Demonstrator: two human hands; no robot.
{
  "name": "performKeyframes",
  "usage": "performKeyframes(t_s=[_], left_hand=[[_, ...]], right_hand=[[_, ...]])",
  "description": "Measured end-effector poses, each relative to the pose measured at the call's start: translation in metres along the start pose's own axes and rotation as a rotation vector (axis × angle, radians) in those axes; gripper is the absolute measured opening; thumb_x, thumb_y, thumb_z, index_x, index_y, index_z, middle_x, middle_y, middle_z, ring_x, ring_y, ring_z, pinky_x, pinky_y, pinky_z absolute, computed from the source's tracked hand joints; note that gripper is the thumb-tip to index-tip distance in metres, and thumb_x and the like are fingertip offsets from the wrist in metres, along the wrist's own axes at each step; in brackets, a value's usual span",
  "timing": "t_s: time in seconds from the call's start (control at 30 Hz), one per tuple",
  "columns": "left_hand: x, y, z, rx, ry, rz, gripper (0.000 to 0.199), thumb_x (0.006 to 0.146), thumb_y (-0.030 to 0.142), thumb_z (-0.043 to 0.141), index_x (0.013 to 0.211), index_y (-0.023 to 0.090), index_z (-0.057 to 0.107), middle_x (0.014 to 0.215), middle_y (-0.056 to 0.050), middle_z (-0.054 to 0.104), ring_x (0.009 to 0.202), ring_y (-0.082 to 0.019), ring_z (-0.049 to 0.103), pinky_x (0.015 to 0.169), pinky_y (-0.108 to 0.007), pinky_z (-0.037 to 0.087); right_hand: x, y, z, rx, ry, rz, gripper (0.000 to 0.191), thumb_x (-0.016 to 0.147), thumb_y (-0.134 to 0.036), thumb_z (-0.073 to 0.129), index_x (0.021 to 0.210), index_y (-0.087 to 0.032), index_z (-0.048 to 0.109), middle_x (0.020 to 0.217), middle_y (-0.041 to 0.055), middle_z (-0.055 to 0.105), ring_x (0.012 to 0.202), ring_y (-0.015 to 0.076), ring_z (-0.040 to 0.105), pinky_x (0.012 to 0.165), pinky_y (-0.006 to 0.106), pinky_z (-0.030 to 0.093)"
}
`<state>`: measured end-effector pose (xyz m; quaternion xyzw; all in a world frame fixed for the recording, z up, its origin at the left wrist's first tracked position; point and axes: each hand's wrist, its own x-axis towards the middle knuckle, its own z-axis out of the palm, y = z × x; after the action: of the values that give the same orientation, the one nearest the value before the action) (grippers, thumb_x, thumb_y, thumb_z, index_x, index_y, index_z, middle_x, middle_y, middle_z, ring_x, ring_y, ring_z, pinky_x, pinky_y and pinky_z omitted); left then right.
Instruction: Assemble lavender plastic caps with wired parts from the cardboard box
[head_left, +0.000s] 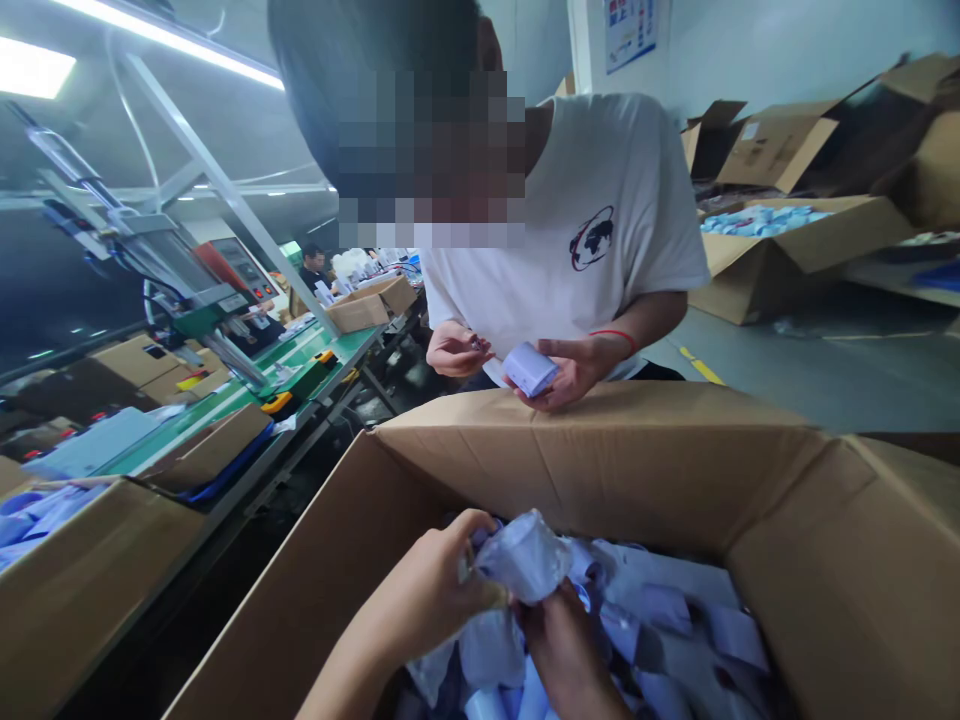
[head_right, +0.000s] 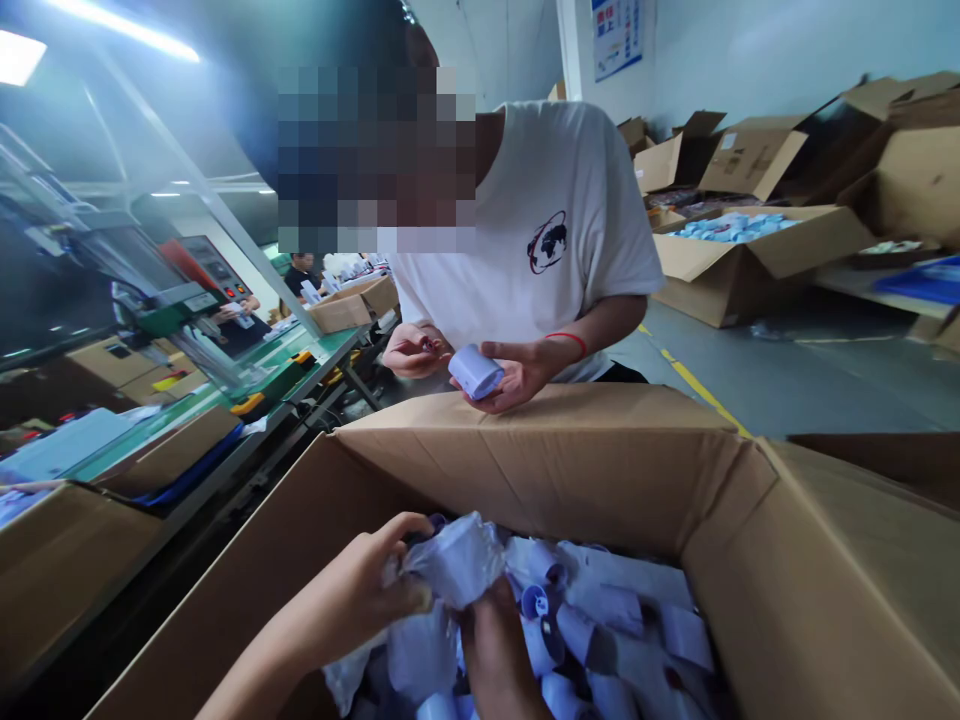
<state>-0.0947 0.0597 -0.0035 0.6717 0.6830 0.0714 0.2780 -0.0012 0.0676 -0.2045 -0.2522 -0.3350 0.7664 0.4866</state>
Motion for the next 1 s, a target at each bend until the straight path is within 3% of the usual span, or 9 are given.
performKeyframes(t_s=[0.13, 0.23, 0.33, 0.4, 0.5, 0.67, 0.8, 0.9, 1.0], left_hand=[[-0.002, -0.002, -0.006, 0.0, -0.106, 0.051, 0.02, 0.078, 0.028, 0.053, 0.069, 0.015, 0.065, 0.059, 0.003, 0.05, 0.057, -0.009, 0.04, 0.053, -0.02, 0.031], [-0.013, -0.002, -0.017, -0.019, -0.189, -0.007, 0.024, 0.074, 0.032, 0.056, 0.059, 0.015, 0.062, 0.053, 0.005, 0.043, 0.054, -0.008, 0.034, 0.048, -0.019, 0.027], [-0.024, 0.004, -0.02, -0.085, -0.262, -0.04, 0.023, 0.067, 0.04, 0.064, 0.061, 0.017, 0.063, 0.055, 0.004, 0.049, 0.057, -0.01, 0.039, 0.051, -0.019, 0.032], [-0.025, 0.007, -0.017, -0.041, -0.217, -0.05, 0.029, 0.065, 0.045, 0.065, 0.057, 0.018, 0.06, 0.056, 0.004, 0.049, 0.058, -0.011, 0.039, 0.051, -0.02, 0.031], [-0.018, 0.008, -0.008, 0.138, -0.109, -0.095, 0.032, 0.07, 0.042, 0.058, 0.05, 0.018, 0.051, 0.054, 0.005, 0.041, 0.054, -0.009, 0.035, 0.048, -0.022, 0.025], [-0.008, 0.004, 0.001, 0.223, -0.092, -0.03, 0.016, 0.064, 0.017, 0.049, 0.05, 0.018, 0.04, 0.056, 0.005, 0.04, 0.054, -0.009, 0.035, 0.05, -0.024, 0.024], [-0.007, 0.005, 0.005, 0.264, -0.085, -0.084, 0.011, 0.062, 0.013, 0.047, 0.053, 0.019, 0.042, 0.058, 0.003, 0.046, 0.056, -0.011, 0.041, 0.052, -0.024, 0.026], [-0.006, 0.009, 0.007, 0.295, -0.041, -0.105, 0.008, 0.064, 0.014, 0.048, 0.064, 0.021, 0.051, 0.067, 0.001, 0.056, 0.063, -0.015, 0.05, 0.056, -0.025, 0.031], [-0.006, 0.012, 0.012, 0.232, -0.03, -0.077, 0.03, 0.069, 0.019, 0.054, 0.098, 0.025, 0.058, 0.089, -0.004, 0.066, 0.08, -0.021, 0.059, 0.069, -0.028, 0.04]], right_hand=[[-0.001, -0.006, -0.006, -0.083, -0.114, 0.072, 0.022, 0.068, -0.035, 0.067, 0.085, -0.022, 0.069, 0.08, 0.0017, 0.07, 0.081, 0.0212, 0.062, 0.072, 0.032, 0.048], [0.007, -0.014, -0.039, -0.464, -0.292, 0.208, 0.021, 0.063, -0.026, 0.071, 0.083, -0.02, 0.07, 0.077, 0.0014, 0.071, 0.076, 0.0206, 0.064, 0.071, 0.03, 0.047], [0.022, -0.016, -0.079, -1.093, 0.092, 0.282, 0.015, 0.073, -0.024, 0.06, 0.084, -0.019, 0.069, 0.088, 0.0089, 0.072, 0.088, 0.0249, 0.064, 0.078, 0.034, 0.045], [0.033, -0.012, -0.1, -1.289, 0.352, 0.309, 0.021, 0.078, -0.024, 0.054, 0.091, -0.015, 0.067, 0.099, 0.0189, 0.07, 0.099, 0.0316, 0.062, 0.084, 0.041, 0.042], [0.047, -0.003, -0.115, -1.306, 0.409, 0.352, 0.029, 0.08, -0.03, 0.053, 0.096, -0.01, 0.065, 0.103, 0.0267, 0.067, 0.104, 0.0373, 0.06, 0.088, 0.048, 0.04], [0.057, 0.009, -0.117, -1.184, 0.427, 0.34, 0.03, 0.065, -0.023, 0.066, 0.092, -0.011, 0.064, 0.1, 0.0218, 0.068, 0.103, 0.0366, 0.06, 0.089, 0.046, 0.04], [0.051, 0.005, -0.108, -0.961, 0.35, 0.264, 0.032, 0.069, -0.029, 0.063, 0.098, -0.016, 0.06, 0.095, 0.0102, 0.07, 0.092, 0.0252, 0.065, 0.081, 0.035, 0.048], [0.033, -0.009, -0.084, -0.467, 0.143, 0.078, 0.045, 0.065, -0.032, 0.07, 0.106, -0.019, 0.059, 0.108, 0.0072, 0.068, 0.1, 0.0209, 0.062, 0.086, 0.03, 0.047], [0.009, -0.026, -0.046, 0.112, -0.005, 0.002, 0.054, 0.061, -0.037, 0.079, 0.109, -0.023, 0.06, 0.111, 0.006, 0.066, 0.101, 0.0222, 0.061, 0.088, 0.033, 0.047]])
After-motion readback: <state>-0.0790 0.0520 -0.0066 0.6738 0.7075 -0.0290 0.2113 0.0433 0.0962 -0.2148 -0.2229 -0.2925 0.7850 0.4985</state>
